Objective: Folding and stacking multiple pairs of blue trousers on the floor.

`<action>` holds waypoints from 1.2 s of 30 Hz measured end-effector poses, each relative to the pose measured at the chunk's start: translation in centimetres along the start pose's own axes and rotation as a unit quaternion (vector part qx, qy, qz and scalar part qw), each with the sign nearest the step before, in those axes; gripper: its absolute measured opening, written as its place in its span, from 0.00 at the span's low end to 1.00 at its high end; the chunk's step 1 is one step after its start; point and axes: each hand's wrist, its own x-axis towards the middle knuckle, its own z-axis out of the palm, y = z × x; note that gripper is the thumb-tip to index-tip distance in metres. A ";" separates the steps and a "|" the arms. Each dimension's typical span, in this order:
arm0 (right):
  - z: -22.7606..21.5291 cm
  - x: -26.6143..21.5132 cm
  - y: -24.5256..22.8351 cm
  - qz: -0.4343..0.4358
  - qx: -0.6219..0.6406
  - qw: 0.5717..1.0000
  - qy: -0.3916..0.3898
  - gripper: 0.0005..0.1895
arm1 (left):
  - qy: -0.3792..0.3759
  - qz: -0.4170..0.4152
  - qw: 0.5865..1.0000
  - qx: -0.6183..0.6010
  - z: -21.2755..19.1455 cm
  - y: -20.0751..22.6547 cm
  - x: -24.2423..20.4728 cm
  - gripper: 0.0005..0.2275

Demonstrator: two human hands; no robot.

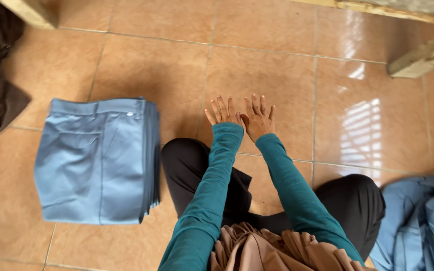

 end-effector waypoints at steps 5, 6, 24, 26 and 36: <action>0.5 -1.1 2.6 0.024 -0.011 1.000 -0.016 0.34 | -0.002 0.017 1.000 0.024 2.0 2.1 -0.5 0.29; 0.6 -1.2 2.8 0.026 -0.010 0.999 -0.016 0.34 | -0.003 0.019 1.000 0.024 2.4 2.2 -0.4 0.29; 0.6 -10.3 23.6 0.223 -0.004 0.975 -0.002 0.35 | -0.088 0.172 0.980 0.046 11.2 21.5 -5.6 0.30; 0.8 -10.5 24.2 0.234 0.001 0.972 -0.012 0.35 | -0.107 0.178 0.977 0.051 11.0 22.0 -6.0 0.29; -1.8 -15.8 30.8 0.326 0.042 0.944 0.025 0.34 | -0.149 0.235 0.953 0.122 11.6 30.7 -9.0 0.29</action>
